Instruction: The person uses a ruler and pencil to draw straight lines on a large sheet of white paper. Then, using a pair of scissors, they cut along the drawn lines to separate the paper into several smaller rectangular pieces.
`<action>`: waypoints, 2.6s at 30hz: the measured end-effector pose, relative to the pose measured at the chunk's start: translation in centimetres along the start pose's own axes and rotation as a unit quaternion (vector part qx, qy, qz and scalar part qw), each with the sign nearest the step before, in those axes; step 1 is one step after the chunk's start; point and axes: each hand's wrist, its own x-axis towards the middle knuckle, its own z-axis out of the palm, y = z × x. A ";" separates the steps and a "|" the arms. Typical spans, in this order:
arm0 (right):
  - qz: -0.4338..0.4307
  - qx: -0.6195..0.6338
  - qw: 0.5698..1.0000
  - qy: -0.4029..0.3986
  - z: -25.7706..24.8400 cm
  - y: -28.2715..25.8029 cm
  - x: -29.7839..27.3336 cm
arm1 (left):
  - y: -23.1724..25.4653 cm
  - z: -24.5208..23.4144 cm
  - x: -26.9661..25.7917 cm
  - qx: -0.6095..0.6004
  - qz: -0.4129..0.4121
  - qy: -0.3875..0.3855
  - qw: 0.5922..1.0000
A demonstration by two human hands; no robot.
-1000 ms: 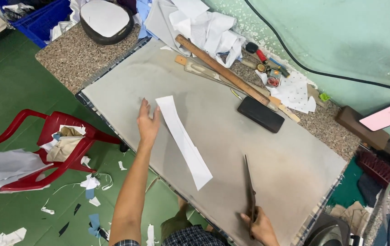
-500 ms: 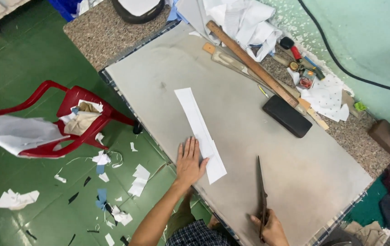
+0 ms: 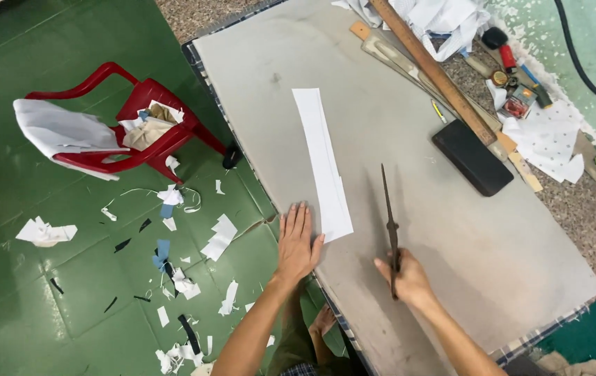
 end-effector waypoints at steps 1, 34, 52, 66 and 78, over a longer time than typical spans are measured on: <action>-0.004 -0.003 1.000 -0.003 -0.5 -1.9 0.8 | 0.0 -0.3 0.2 0.003 -0.004 0.004 1.000; 0.020 -0.164 0.980 0.113 -1.2 -7.1 3.4 | 0.7 -1.1 0.3 -0.010 -0.021 0.003 1.000; 0.047 -0.165 0.980 0.103 -1.4 -7.3 3.7 | 1.6 -2.7 1.6 0.021 0.000 0.004 1.000; 0.041 -0.174 0.976 0.121 -1.1 -5.9 4.2 | 16.7 -18.1 0.3 -0.749 0.047 -0.223 0.622; 0.092 -0.192 0.973 0.094 -1.0 -5.6 5.3 | 5.8 -4.6 7.4 -0.192 0.084 -0.001 0.978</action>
